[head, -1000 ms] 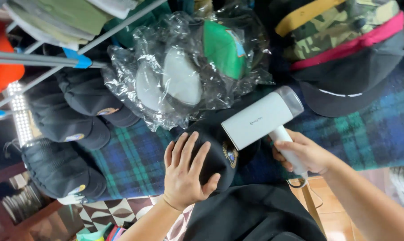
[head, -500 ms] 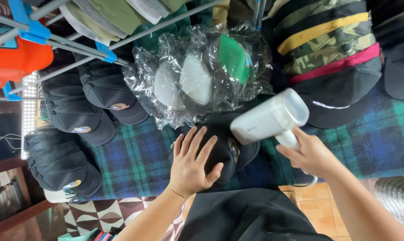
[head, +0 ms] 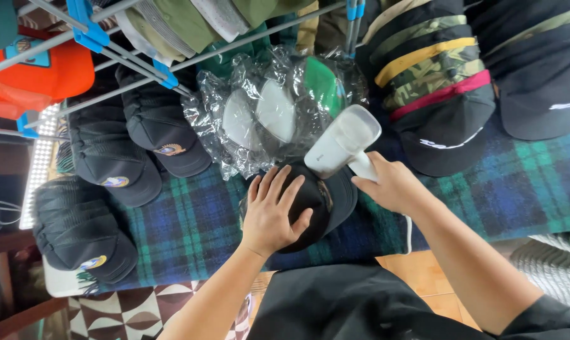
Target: The person cleans a black cap by brushing it with a wooden brush and applying heat with a hair dryer. They repeatedly brush the cap's surface, flip it over, and use the hair dryer on different sections while holding the cap on a plaid-covered table.
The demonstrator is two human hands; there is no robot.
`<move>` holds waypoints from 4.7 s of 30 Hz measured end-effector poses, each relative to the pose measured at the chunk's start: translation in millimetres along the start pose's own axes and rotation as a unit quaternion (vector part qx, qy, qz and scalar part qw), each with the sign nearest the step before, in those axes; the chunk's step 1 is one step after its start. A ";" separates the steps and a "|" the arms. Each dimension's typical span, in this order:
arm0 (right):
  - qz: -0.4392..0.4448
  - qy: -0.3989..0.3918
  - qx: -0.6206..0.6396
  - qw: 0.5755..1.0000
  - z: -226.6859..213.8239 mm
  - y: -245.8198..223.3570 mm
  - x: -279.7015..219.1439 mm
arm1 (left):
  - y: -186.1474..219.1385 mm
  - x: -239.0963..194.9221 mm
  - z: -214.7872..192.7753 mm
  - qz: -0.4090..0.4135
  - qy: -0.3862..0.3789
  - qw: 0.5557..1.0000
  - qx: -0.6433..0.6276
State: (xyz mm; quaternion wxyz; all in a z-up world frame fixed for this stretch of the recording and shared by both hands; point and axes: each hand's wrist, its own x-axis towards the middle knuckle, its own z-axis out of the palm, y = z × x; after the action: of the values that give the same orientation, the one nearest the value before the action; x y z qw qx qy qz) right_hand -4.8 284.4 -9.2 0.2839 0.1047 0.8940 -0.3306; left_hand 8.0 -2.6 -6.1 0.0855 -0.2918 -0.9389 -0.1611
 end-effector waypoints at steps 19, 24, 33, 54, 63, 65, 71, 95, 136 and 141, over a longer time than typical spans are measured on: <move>0.224 0.071 0.142 0.962 169.9 62.1 -190.2 | -7.5 -2.3 -11.3 0.016 0.058 0.995 -0.083; 0.227 0.156 0.328 0.904 154.5 59.8 -194.8 | 12.8 -6.0 1.2 -0.103 0.124 0.985 -0.064; 0.135 0.278 0.505 0.806 148.3 108.0 -87.4 | 33.4 -3.5 -1.8 -0.162 -0.019 0.987 0.001; 0.208 0.074 0.314 0.923 111.8 105.7 -35.3 | 63.8 -16.2 -0.1 -0.226 0.054 0.972 0.032; 0.213 -0.166 0.199 0.942 65.8 81.8 -51.1 | 18.8 -22.3 -18.1 0.035 0.094 0.991 -0.085; 0.139 -0.101 0.240 0.956 65.3 57.2 -55.4 | -4.3 -21.8 -16.4 0.171 -0.007 0.973 -0.152; 0.000 -0.142 0.234 0.962 135.8 80.4 -15.6 | -18.4 -27.2 -28.5 0.099 0.223 0.957 -0.157; -0.307 0.295 -0.052 0.903 145.4 -109.9 -30.9 | -87.1 -158.8 -33.8 -0.358 0.096 0.819 -0.438; -0.184 0.379 -0.001 0.907 175.3 -103.1 -33.6 | -123.8 -96.5 -81.9 -0.287 -0.142 0.876 -0.361; -0.196 0.369 -0.102 0.903 161.3 -81.5 -13.3 | -106.5 -126.2 -54.4 -0.328 -0.055 0.816 -0.473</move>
State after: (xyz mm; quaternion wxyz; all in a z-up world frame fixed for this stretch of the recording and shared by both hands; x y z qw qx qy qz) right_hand 46.3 117.6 -58.2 -0.1280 0.0126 0.9660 -0.2244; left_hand 53.2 -170.2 -14.3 -0.1723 0.0211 -0.7904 -0.5875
